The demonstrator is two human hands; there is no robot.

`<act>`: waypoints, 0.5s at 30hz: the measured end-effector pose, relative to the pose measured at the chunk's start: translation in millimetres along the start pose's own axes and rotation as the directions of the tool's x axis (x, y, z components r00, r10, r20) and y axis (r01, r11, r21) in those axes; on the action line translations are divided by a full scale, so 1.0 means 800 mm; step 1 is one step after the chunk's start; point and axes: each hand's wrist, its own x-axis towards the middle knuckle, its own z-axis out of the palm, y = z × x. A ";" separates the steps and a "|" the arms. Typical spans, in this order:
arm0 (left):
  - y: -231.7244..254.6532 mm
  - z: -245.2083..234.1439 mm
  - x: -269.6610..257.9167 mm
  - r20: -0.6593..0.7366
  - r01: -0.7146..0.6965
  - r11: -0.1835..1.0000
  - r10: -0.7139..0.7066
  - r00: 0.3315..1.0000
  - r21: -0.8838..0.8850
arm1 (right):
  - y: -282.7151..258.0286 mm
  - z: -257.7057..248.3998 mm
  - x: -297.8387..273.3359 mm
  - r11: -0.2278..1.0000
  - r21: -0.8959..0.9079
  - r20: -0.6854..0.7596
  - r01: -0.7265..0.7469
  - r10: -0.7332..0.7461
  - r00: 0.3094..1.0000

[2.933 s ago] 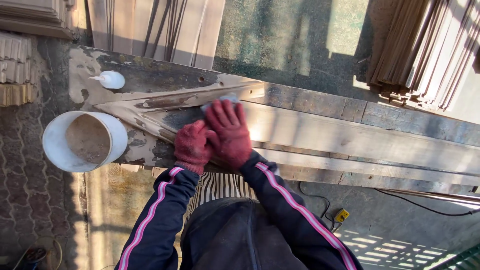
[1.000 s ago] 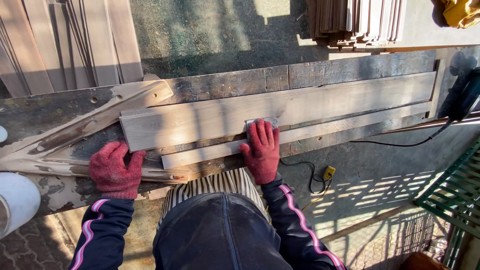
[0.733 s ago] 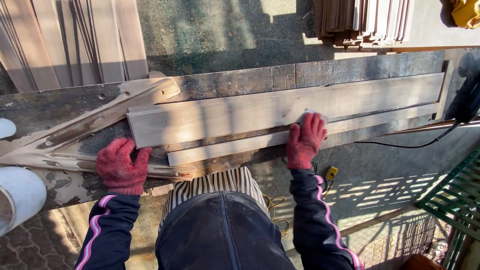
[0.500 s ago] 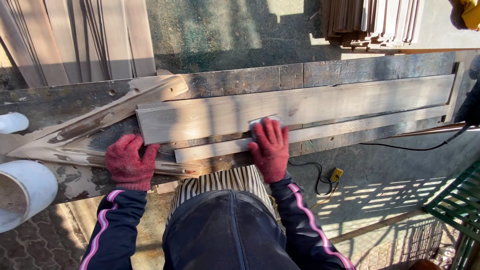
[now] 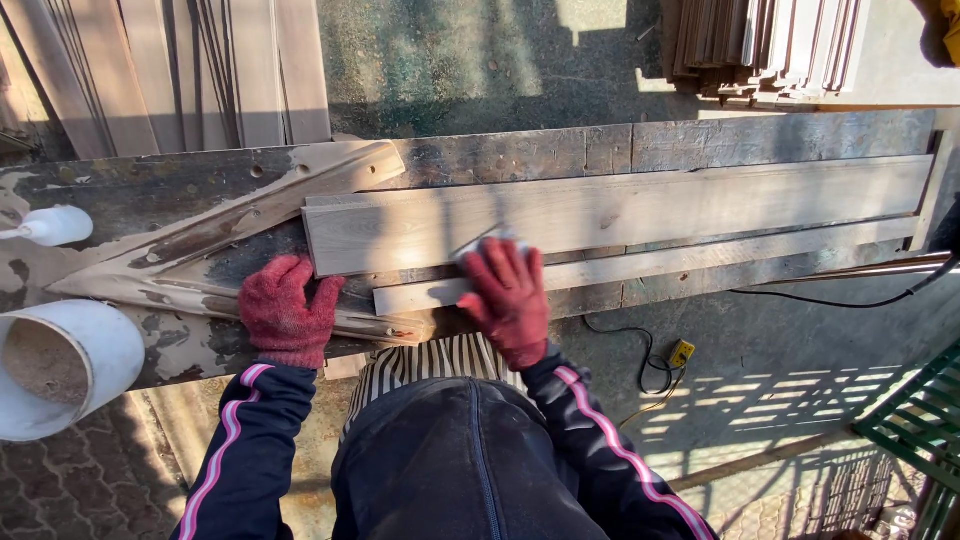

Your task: Sanding a long wood plank manually with sandpaper and subsequently with an angle grinder fitted with a sanding disc.

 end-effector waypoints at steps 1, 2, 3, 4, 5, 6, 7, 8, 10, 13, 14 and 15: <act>0.001 -0.004 0.011 0.002 -0.003 1.000 0.003 1.000 0.000 | 0.038 -0.006 -0.010 1.000 0.002 -0.001 -0.002 0.002 1.000; 0.008 -0.010 0.015 0.018 0.012 1.000 -0.011 1.000 -0.028 | 0.077 -0.016 -0.022 0.989 -0.047 -0.042 -0.141 0.139 0.989; 0.014 -0.016 0.019 0.034 0.026 0.998 -0.024 0.999 -0.055 | 0.117 -0.025 -0.034 0.957 -0.090 -0.090 -0.277 0.269 0.959; 0.012 -0.014 0.014 0.035 0.029 0.998 -0.027 0.999 -0.052 | 0.136 -0.022 -0.044 0.958 -0.088 -0.087 -0.274 0.267 0.960; 0.010 -0.011 0.010 0.026 0.030 0.999 -0.029 0.999 -0.032 | 0.155 -0.021 -0.053 0.934 -0.144 -0.109 -0.327 0.314 0.943; 0.010 -0.006 0.008 0.012 0.030 0.999 -0.030 0.999 -0.013 | 0.178 -0.022 -0.060 0.904 -0.201 -0.140 -0.377 0.354 0.925; 0.009 -0.007 0.010 0.007 0.033 0.999 -0.033 0.999 -0.012 | 0.144 -0.014 -0.046 0.906 -0.202 -0.142 -0.372 0.349 0.926; 0.008 -0.007 0.011 0.012 0.028 0.999 -0.028 1.000 -0.016 | 0.110 -0.006 -0.035 0.939 -0.186 -0.127 -0.288 0.268 0.955; 0.009 -0.007 0.012 0.014 0.025 1.000 -0.025 1.000 -0.015 | 0.033 0.019 -0.015 0.966 -0.165 -0.113 -0.197 0.180 0.977; 0.009 -0.006 0.008 0.026 0.027 0.999 -0.026 0.999 -0.035 | -0.052 0.051 0.001 0.997 0.070 -0.050 0.005 -0.002 0.999; 0.006 -0.002 0.005 0.002 0.020 1.000 -0.020 1.000 -0.024 | -0.049 0.050 0.003 0.998 0.041 -0.006 0.056 -0.056 0.998; 0.003 0.002 0.003 -0.022 0.013 1.000 -0.013 1.000 -0.013 | -0.046 0.049 0.006 0.994 0.013 0.039 0.108 -0.108 0.993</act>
